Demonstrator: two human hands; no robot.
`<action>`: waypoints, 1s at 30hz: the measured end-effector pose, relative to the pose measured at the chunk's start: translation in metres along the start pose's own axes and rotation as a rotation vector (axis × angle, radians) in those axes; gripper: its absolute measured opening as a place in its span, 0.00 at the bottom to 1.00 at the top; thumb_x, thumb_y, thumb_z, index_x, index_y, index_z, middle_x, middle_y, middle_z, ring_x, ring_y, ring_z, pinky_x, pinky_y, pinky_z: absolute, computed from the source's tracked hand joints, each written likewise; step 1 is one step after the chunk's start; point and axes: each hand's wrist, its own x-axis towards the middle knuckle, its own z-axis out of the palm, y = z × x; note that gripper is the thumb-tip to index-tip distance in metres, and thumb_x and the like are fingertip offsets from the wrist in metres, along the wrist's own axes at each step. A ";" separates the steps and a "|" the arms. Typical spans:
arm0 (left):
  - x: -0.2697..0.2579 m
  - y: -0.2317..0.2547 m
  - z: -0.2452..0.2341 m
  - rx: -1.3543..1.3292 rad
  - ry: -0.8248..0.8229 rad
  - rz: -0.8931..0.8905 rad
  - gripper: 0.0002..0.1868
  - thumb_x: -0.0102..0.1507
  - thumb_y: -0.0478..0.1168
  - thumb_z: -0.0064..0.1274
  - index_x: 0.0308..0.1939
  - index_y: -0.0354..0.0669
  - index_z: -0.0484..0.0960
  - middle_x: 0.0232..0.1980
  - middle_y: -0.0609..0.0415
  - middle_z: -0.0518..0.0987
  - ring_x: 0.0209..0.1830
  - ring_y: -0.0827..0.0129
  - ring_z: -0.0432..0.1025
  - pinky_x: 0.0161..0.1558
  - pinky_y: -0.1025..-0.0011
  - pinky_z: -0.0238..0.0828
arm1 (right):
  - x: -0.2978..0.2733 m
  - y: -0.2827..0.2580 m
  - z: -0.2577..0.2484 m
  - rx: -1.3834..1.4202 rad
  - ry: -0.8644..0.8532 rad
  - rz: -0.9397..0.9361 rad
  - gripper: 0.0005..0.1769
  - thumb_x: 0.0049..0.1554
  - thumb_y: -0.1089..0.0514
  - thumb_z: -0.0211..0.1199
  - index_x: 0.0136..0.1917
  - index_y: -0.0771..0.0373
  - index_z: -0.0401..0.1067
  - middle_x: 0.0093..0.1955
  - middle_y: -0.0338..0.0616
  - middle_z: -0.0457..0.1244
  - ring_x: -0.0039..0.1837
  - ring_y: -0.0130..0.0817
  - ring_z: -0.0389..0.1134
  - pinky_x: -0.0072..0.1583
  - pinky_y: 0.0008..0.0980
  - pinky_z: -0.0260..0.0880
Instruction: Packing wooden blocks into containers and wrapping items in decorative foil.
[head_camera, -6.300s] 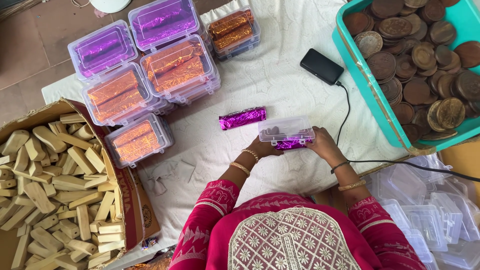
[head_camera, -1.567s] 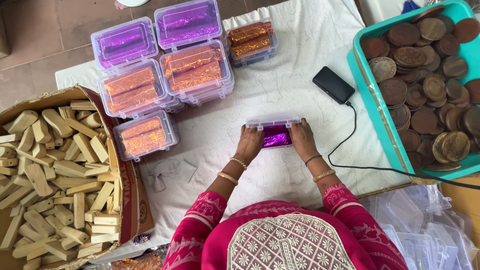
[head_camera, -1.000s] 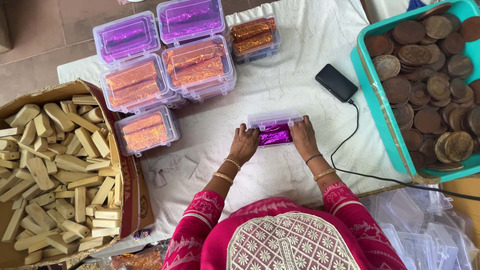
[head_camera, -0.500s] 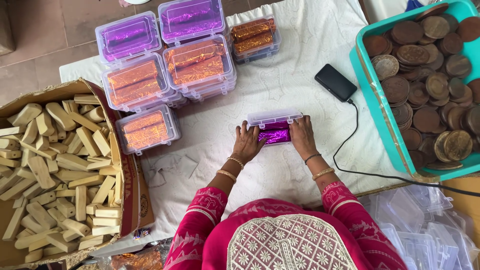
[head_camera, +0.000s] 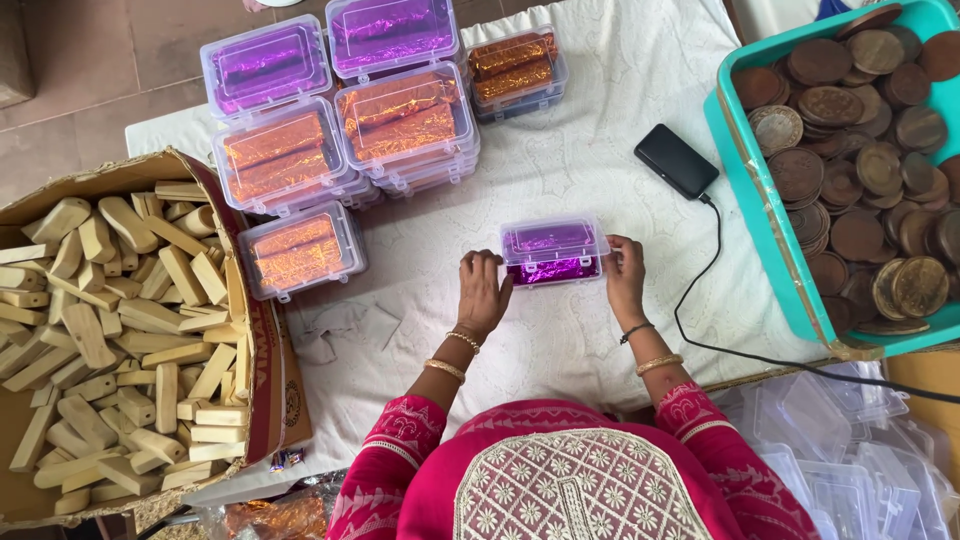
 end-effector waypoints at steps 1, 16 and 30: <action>-0.002 -0.004 0.003 -0.039 0.053 -0.016 0.24 0.67 0.44 0.53 0.63 0.36 0.68 0.67 0.43 0.66 0.72 0.45 0.57 0.74 0.50 0.58 | -0.002 -0.008 -0.003 0.092 0.017 0.046 0.11 0.66 0.59 0.55 0.62 0.61 0.70 0.60 0.40 0.61 0.53 0.30 0.67 0.53 0.31 0.72; -0.021 0.015 -0.021 -0.222 -0.224 0.096 0.34 0.62 0.37 0.56 0.73 0.43 0.65 0.80 0.43 0.52 0.73 0.46 0.60 0.68 0.59 0.65 | -0.025 -0.011 -0.004 0.216 -0.144 0.347 0.27 0.62 0.42 0.56 0.68 0.58 0.69 0.58 0.37 0.65 0.56 0.26 0.66 0.55 0.29 0.71; -0.050 -0.028 0.020 -1.106 0.033 -0.413 0.26 0.64 0.33 0.56 0.66 0.42 0.68 0.57 0.50 0.73 0.57 0.65 0.72 0.54 0.69 0.75 | -0.068 0.002 0.011 0.636 -0.228 0.429 0.23 0.59 0.63 0.65 0.64 0.59 0.59 0.55 0.43 0.65 0.56 0.31 0.67 0.58 0.35 0.72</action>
